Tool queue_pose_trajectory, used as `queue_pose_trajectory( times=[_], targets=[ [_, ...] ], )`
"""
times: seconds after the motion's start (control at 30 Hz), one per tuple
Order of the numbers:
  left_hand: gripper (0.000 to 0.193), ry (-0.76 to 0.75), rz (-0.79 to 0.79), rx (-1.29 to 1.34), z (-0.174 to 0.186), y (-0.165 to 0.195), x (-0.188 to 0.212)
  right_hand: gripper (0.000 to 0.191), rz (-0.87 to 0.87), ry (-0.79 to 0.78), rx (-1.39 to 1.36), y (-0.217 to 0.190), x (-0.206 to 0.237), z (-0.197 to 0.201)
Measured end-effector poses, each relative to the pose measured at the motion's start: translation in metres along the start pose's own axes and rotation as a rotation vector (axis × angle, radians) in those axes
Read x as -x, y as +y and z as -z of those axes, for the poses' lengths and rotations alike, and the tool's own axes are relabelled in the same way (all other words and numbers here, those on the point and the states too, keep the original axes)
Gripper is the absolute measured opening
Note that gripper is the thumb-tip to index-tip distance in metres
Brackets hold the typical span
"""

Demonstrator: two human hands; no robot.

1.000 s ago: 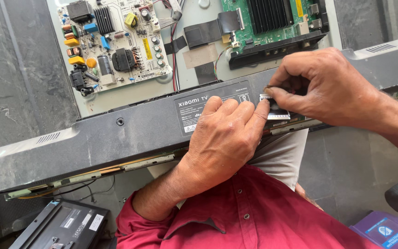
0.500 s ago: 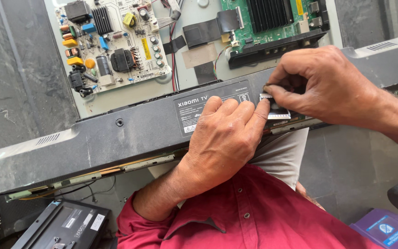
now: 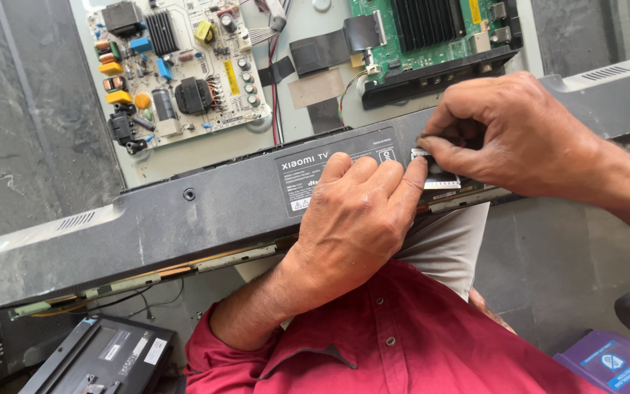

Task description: The person cleans a ribbon cable connector on a disassembled TV using a small tool, then applies blue tape to secure the cable along the panel edge.

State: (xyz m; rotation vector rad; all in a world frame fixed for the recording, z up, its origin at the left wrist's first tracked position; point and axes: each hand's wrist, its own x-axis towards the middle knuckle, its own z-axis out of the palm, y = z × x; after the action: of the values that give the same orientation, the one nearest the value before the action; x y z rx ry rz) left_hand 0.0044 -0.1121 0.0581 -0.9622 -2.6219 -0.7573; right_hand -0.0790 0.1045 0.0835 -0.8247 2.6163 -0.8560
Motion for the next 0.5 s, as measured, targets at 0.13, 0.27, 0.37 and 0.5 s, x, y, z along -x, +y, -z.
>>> queue_pose_trajectory(
  times=[0.13,0.27,0.37,0.5],
  targets=[
    [0.036,-0.007,-0.004,-0.026,0.0002,-0.0002,-0.0005,0.015,-0.016,-0.009,-0.047,0.0,-0.0013,0.0018],
    [0.036,-0.008,-0.003,-0.004,0.0,-0.0011,-0.0014,0.015,-0.026,-0.013,-0.004,0.0003,-0.0012,0.0013],
    [0.035,-0.006,-0.005,-0.008,-0.0001,-0.0011,-0.0018,0.015,-0.008,-0.001,-0.029,0.0007,-0.0005,0.0012],
    [0.035,-0.006,0.0,-0.013,0.0003,-0.0012,-0.0015,0.014,0.042,-0.008,-0.027,0.0013,-0.0006,0.0]
  ],
)
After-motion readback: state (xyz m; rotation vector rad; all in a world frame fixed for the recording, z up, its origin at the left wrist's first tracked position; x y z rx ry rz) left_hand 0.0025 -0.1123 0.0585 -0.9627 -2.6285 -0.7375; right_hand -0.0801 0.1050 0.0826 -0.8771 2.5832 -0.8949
